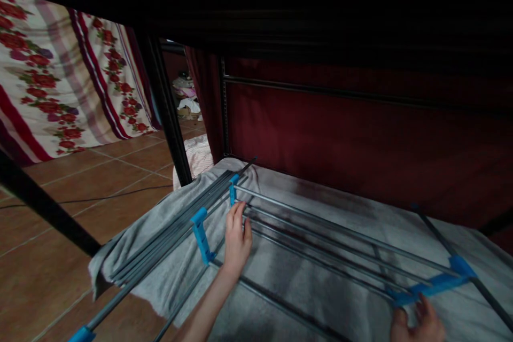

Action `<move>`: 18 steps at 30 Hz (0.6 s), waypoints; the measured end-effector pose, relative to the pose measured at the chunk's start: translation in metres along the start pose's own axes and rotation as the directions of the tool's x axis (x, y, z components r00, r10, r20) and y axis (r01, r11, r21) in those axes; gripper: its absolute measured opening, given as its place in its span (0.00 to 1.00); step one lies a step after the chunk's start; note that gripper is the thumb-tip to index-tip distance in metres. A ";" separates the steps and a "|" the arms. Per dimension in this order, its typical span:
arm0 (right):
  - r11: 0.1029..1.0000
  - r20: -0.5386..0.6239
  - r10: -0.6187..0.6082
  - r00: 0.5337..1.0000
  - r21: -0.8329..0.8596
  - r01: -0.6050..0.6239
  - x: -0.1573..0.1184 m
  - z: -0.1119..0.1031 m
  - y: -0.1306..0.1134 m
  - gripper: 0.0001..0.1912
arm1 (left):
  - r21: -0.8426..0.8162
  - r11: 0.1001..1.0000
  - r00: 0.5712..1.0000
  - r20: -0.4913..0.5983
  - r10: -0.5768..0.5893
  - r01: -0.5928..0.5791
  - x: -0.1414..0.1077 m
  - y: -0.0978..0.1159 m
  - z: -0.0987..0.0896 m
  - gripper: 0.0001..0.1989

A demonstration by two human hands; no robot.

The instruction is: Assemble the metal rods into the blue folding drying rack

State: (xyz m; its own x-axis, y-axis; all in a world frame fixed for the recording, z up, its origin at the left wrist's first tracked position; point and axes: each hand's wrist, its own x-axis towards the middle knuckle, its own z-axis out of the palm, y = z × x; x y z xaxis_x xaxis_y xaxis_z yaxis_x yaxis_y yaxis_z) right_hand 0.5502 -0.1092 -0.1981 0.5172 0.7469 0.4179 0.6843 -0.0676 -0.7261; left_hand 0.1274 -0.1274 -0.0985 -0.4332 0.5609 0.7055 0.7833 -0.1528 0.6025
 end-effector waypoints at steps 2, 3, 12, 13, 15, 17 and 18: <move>0.990 -0.068 -0.136 0.988 0.022 0.138 0.002 -0.011 -0.029 0.36 | 0.064 0.990 0.992 -0.021 0.124 -0.123 0.022 0.023 -0.009 0.23; 0.973 -0.090 -0.222 0.971 0.045 0.227 0.005 -0.017 -0.044 0.33 | 0.123 0.980 0.987 -0.021 0.160 -0.156 0.035 0.033 -0.014 0.24; 0.868 -0.190 -0.421 0.887 -0.370 0.332 0.080 -0.072 -0.124 0.27 | 0.769 0.627 0.852 0.240 -0.465 0.126 0.135 0.049 -0.035 0.27; 0.852 -0.152 -0.360 0.920 -0.456 0.258 0.087 -0.077 -0.126 0.26 | 0.799 0.585 0.797 0.261 -0.545 0.139 0.142 0.045 -0.033 0.27; 0.805 -0.060 -0.206 0.977 -0.577 0.134 0.097 -0.083 -0.131 0.24 | 0.836 0.533 0.725 0.286 -0.627 0.132 0.152 0.037 -0.028 0.25; 0.763 -0.002 -0.069 0.998 -0.644 0.052 0.102 -0.086 -0.138 0.20 | 0.846 0.522 0.711 0.298 -0.636 0.112 0.156 0.030 -0.024 0.24; 0.746 0.011 -0.025 1.000 -0.665 0.026 0.104 -0.087 -0.141 0.19 | 0.842 0.527 0.712 0.303 -0.633 0.111 0.156 0.026 -0.023 0.24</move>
State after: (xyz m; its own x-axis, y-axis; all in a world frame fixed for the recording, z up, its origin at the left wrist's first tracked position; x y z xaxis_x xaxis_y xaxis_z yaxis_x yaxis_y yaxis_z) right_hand 0.5520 -0.0792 -0.0050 0.4945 0.7555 0.4296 0.8658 -0.4714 -0.1676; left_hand 0.0701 -0.0624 0.0361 -0.6696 0.7426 0.0081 0.7406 0.6669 0.0817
